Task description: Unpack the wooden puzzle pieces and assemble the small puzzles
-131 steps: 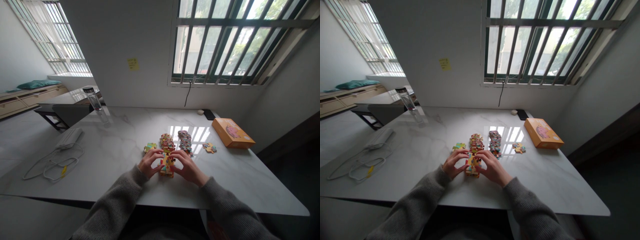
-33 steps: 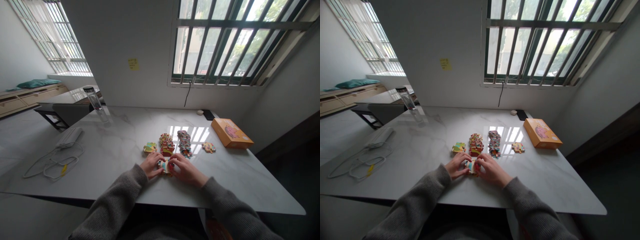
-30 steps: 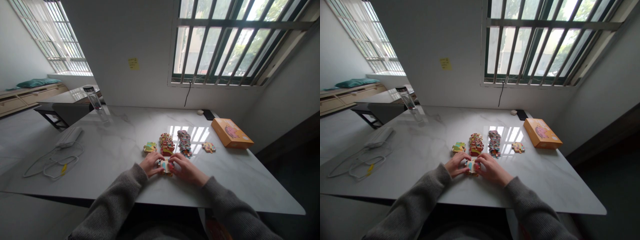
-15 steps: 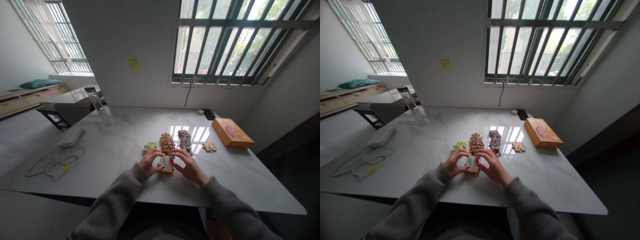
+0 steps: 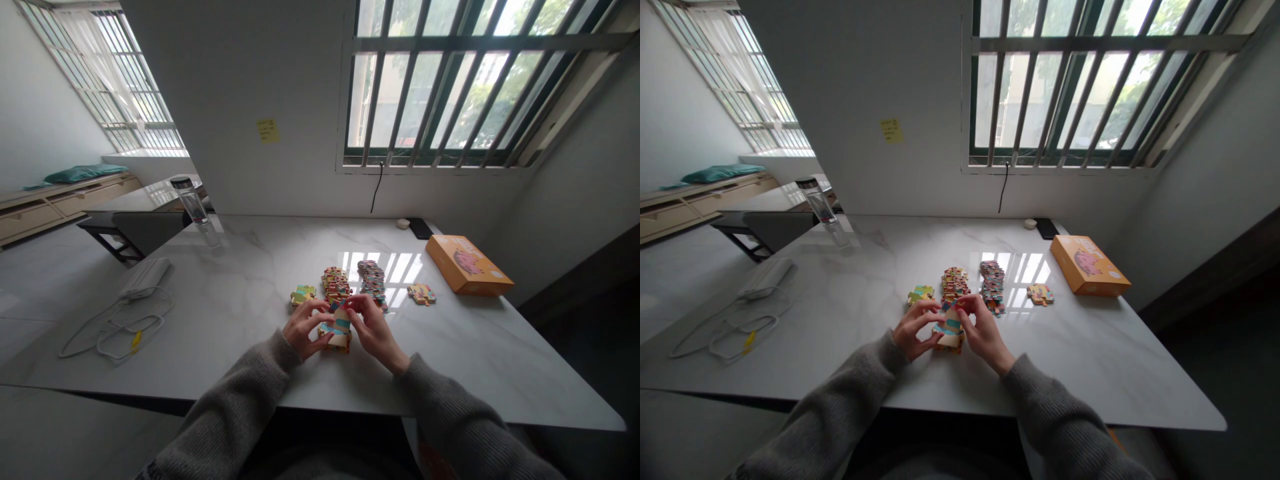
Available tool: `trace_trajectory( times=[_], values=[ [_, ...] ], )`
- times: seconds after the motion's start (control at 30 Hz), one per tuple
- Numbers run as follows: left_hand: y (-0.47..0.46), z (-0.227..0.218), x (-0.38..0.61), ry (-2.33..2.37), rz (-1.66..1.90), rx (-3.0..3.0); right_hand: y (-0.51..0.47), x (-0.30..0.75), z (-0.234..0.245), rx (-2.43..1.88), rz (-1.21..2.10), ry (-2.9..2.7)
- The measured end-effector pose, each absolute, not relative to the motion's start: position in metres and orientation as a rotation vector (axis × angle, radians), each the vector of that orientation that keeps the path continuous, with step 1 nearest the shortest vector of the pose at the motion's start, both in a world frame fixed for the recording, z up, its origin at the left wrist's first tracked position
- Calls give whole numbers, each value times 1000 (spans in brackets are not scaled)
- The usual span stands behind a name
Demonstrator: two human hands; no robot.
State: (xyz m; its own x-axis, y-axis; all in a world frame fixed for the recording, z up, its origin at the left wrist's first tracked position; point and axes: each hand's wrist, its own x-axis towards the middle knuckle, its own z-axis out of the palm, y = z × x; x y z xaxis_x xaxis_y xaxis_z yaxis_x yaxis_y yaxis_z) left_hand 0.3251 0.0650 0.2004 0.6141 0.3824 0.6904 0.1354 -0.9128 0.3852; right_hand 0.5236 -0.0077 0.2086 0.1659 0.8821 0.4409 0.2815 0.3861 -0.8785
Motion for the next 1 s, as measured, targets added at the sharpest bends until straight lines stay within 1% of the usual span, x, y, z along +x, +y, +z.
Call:
trace_trajectory(
  times=[0.13, 0.33, 0.47, 0.57, 0.77, 1.0],
  values=[
    [64, 201, 324, 437, 1083, 2593, -7, 527, 208, -1157, 586, -1443],
    [66, 204, 322, 409, 1082, 2605, -9, 526, 209, -1138, 622, -1494],
    [87, 209, 311, 564, 1135, 2569, -12, 531, 212, -1174, 590, -1440],
    [114, 210, 298, 658, 1108, 2521, -15, 535, 213, -1195, 571, -1397],
    [160, 199, 277, 774, 926, 2494, -18, 536, 215, -1199, 532, -1432],
    [176, 184, 268, 703, 790, 2263, -20, 535, 218, -1194, 486, -1519]
  ],
)
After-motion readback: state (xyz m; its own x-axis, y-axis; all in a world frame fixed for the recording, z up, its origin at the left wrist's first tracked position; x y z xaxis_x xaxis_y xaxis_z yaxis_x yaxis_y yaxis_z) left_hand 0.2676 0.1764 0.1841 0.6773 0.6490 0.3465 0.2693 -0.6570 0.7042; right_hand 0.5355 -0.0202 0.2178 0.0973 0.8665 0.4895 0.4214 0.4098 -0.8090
